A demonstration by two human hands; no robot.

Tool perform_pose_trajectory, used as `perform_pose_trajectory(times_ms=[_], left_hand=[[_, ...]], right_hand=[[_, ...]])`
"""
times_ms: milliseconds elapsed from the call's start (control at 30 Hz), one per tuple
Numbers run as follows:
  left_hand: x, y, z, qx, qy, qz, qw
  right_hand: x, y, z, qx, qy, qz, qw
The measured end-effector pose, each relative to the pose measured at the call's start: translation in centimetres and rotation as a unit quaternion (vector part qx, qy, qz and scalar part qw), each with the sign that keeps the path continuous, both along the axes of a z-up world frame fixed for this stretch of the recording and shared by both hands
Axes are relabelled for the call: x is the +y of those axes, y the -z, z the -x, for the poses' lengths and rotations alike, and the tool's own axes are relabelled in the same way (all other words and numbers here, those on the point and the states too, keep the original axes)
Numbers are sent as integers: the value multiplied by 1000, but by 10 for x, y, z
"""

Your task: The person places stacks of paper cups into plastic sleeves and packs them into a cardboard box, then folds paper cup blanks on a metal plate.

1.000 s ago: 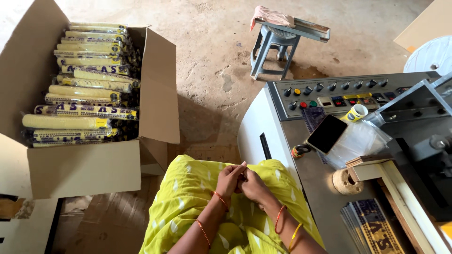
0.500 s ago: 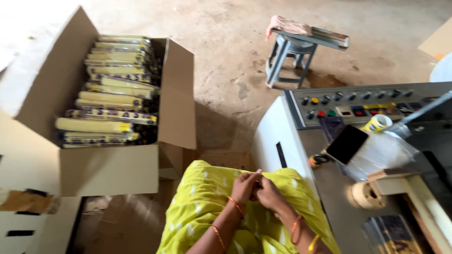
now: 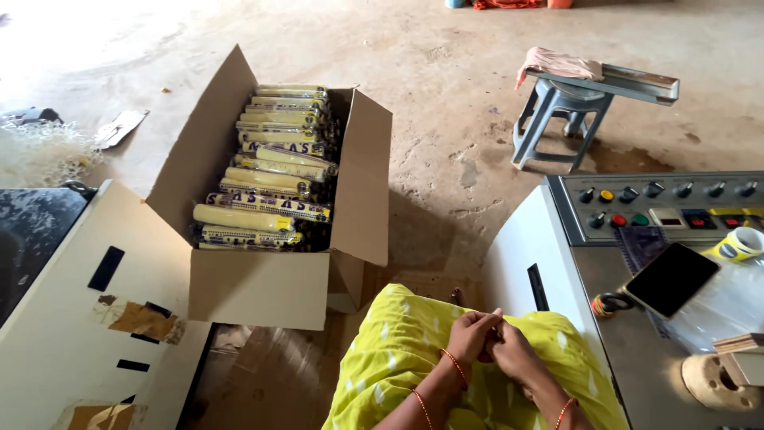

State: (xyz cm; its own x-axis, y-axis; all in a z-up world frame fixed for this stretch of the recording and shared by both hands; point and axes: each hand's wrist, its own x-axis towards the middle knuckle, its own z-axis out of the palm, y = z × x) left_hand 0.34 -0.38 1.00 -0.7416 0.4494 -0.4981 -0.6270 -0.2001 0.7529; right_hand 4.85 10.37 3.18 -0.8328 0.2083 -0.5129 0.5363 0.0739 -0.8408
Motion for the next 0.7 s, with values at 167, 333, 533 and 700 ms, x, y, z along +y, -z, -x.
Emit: perform_pose_trajectory(times_ms=[167,333,533,700], left_hand=[[1,6,1,3,1,-12,1000],[3,6,0,-2,3,-14,1000],[0,3,-1,13,7,-5,1000],[0,-3,-2,2,9,0,1000]], right_hand=[[-2,-7,0,-14,7,25,1000],[-1,-9,-3,-20,19,27,999],[-3,-10,-4,-2,10,43,999],[-1,-7,-3,-6,10,43,999]])
